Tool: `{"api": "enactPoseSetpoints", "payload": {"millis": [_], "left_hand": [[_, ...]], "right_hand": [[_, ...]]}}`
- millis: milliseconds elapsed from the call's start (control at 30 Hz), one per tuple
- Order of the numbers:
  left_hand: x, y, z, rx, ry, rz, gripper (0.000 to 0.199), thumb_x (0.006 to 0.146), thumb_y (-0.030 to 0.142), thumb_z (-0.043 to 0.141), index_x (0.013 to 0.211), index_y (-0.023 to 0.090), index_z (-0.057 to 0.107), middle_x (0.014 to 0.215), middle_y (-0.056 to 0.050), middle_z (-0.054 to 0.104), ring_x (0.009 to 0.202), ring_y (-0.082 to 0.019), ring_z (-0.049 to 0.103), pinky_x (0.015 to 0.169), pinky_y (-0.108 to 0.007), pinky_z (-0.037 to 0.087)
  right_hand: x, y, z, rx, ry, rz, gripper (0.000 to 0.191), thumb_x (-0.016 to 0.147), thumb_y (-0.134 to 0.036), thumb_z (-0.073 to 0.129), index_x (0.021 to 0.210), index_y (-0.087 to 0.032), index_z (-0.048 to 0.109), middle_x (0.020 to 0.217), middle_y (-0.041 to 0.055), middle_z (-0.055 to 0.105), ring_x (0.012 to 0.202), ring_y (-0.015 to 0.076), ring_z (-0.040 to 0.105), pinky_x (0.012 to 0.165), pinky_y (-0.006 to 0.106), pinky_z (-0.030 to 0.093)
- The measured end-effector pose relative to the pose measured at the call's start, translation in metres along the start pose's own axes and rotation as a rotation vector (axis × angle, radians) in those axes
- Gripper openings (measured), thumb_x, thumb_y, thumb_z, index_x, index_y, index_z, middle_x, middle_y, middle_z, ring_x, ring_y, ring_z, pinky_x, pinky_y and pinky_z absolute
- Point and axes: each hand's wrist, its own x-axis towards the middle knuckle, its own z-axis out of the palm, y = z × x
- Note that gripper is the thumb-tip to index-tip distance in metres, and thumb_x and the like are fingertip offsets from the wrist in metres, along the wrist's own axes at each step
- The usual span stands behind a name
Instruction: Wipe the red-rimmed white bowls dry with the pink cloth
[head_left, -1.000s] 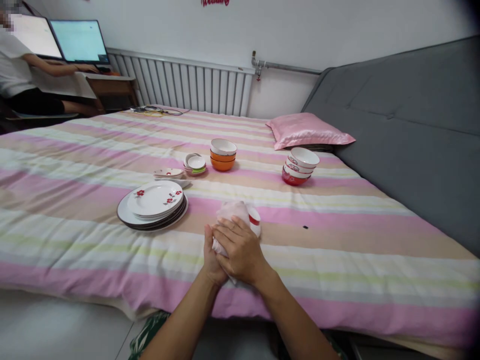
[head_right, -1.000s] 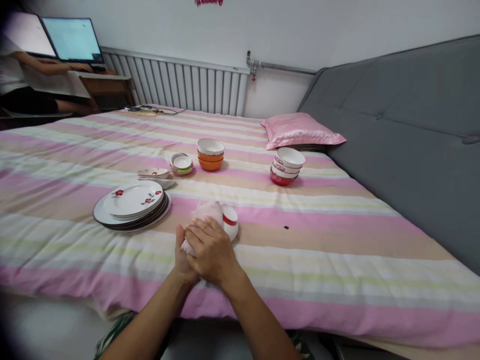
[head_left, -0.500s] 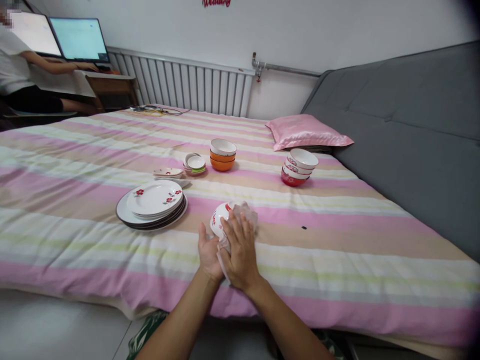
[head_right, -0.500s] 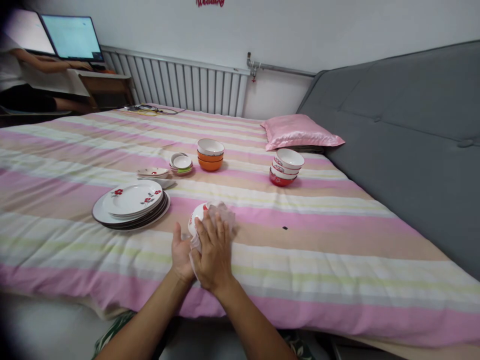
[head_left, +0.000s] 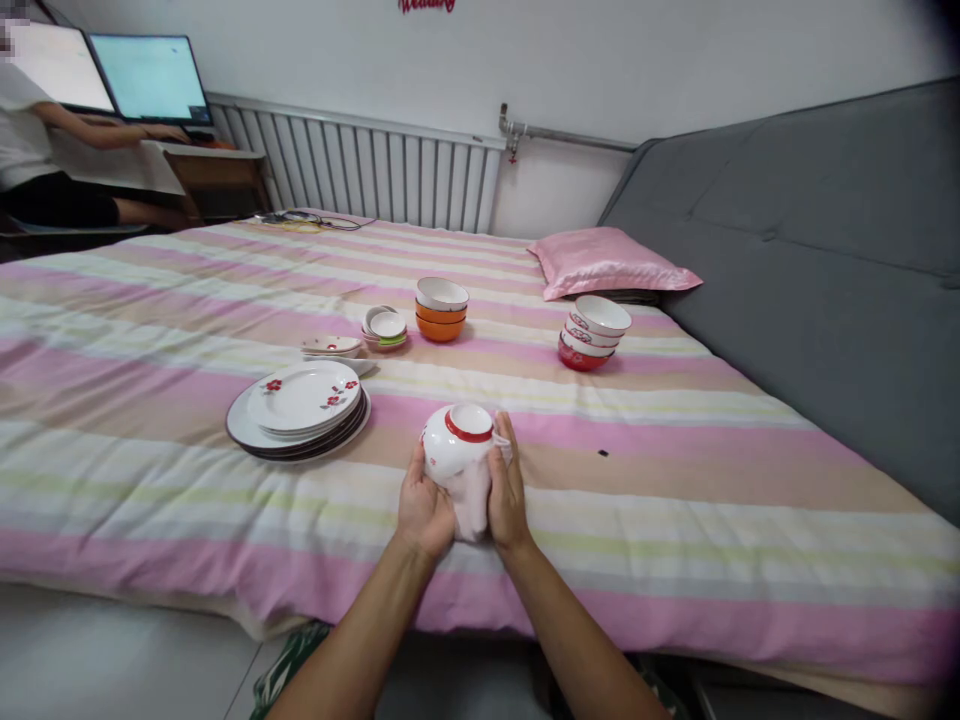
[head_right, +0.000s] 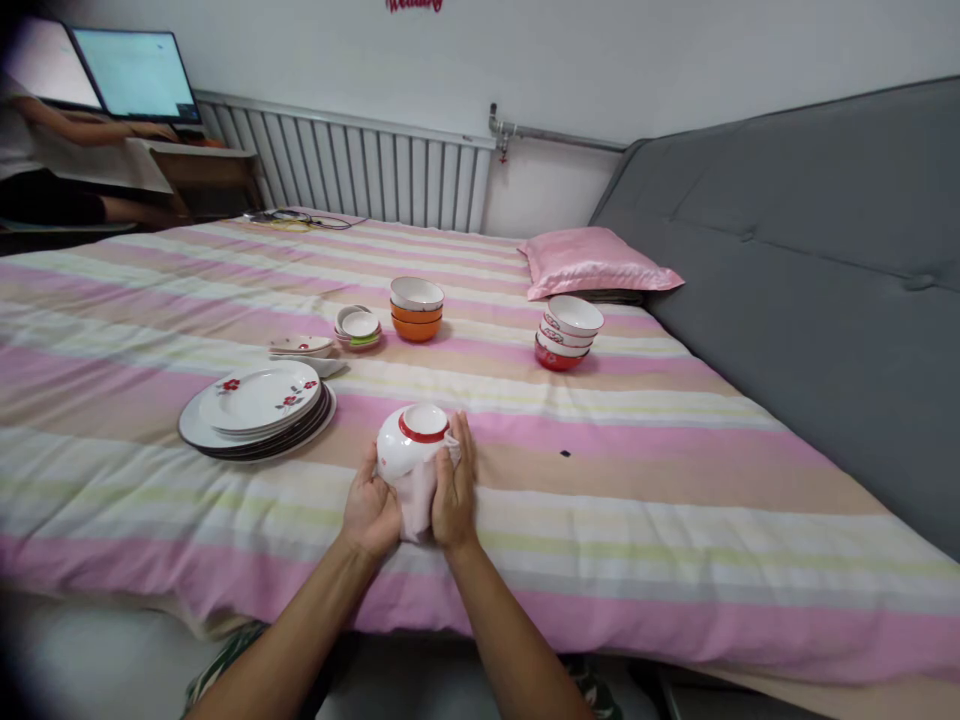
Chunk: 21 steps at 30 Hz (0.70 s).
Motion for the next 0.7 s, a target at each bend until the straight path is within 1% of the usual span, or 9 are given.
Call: {"api": "enactPoseSetpoints", "payload": {"millis": [100, 167, 300, 400, 467, 600, 700], "left_hand": [[0.000, -0.001, 0.000, -0.021, -0.024, 0.001, 0.047, 0.098, 0.041, 0.036, 0.118, 0.013, 0.067, 0.113, -0.008, 0.073, 0.121, -0.023, 0.059, 0.116, -0.040, 0.030], [0.000, -0.001, 0.001, -0.003, -0.011, 0.002, 0.046, 0.099, 0.041, 0.036, 0.119, 0.013, 0.067, 0.110, -0.008, 0.074, 0.118, -0.023, 0.062, 0.115, -0.039, 0.033], [0.001, 0.000, 0.003, 0.060, 0.017, 0.002, 0.045, 0.099, 0.040, 0.036, 0.119, 0.013, 0.066, 0.102, -0.008, 0.076, 0.108, -0.021, 0.067, 0.109, -0.035, 0.041], [0.000, 0.002, 0.009, 0.086, -0.003, -0.045, 0.044, 0.099, 0.040, 0.037, 0.121, 0.013, 0.064, 0.100, -0.007, 0.077, 0.100, -0.019, 0.070, 0.104, -0.032, 0.045], [-0.002, 0.003, 0.015, 0.098, -0.001, -0.087, 0.043, 0.099, 0.042, 0.038, 0.121, 0.015, 0.064, 0.098, -0.007, 0.077, 0.095, -0.019, 0.072, 0.100, -0.032, 0.049], [-0.005, 0.005, 0.026, 0.179, 0.081, -0.148, 0.044, 0.096, 0.047, 0.041, 0.126, 0.021, 0.060, 0.100, -0.006, 0.076, 0.092, -0.022, 0.072, 0.093, -0.038, 0.053], [-0.007, 0.005, 0.034, 0.282, 0.137, -0.129, 0.046, 0.096, 0.046, 0.043, 0.132, 0.019, 0.055, 0.103, -0.008, 0.075, 0.097, -0.024, 0.071, 0.093, -0.039, 0.054]], "right_hand": [[0.001, -0.002, 0.000, 0.103, 0.047, 0.051, 0.053, 0.097, -0.045, 0.038, 0.147, -0.028, 0.034, 0.158, 0.0016, 0.029, 0.146, 0.0202, 0.023, 0.120, 0.045, 0.016], [0.001, -0.002, 0.000, 0.165, 0.079, 0.077, 0.053, 0.097, -0.045, 0.039, 0.146, -0.028, 0.036, 0.157, 0.0016, 0.030, 0.145, 0.0201, 0.026, 0.120, 0.045, 0.018], [0.001, -0.004, -0.001, 0.268, 0.144, 0.105, 0.051, 0.095, -0.046, 0.044, 0.142, -0.027, 0.042, 0.153, 0.0031, 0.039, 0.140, 0.0211, 0.036, 0.118, 0.044, 0.023], [0.003, -0.008, -0.002, 0.348, 0.180, 0.129, 0.051, 0.093, -0.047, 0.047, 0.139, -0.024, 0.047, 0.147, 0.0050, 0.046, 0.135, 0.0215, 0.043, 0.116, 0.044, 0.026], [0.005, -0.010, -0.003, 0.418, 0.194, 0.160, 0.049, 0.091, -0.047, 0.050, 0.135, -0.023, 0.052, 0.143, 0.0056, 0.051, 0.132, 0.0210, 0.046, 0.115, 0.042, 0.029], [0.010, -0.008, -0.008, 0.557, 0.207, 0.252, 0.043, 0.089, -0.046, 0.053, 0.127, -0.026, 0.058, 0.136, 0.0027, 0.057, 0.126, 0.0196, 0.051, 0.113, 0.041, 0.032], [0.013, -0.007, -0.011, 0.687, 0.194, 0.395, 0.046, 0.086, -0.048, 0.056, 0.127, -0.028, 0.057, 0.127, 0.0013, 0.063, 0.119, 0.0201, 0.057, 0.108, 0.042, 0.038]]}}
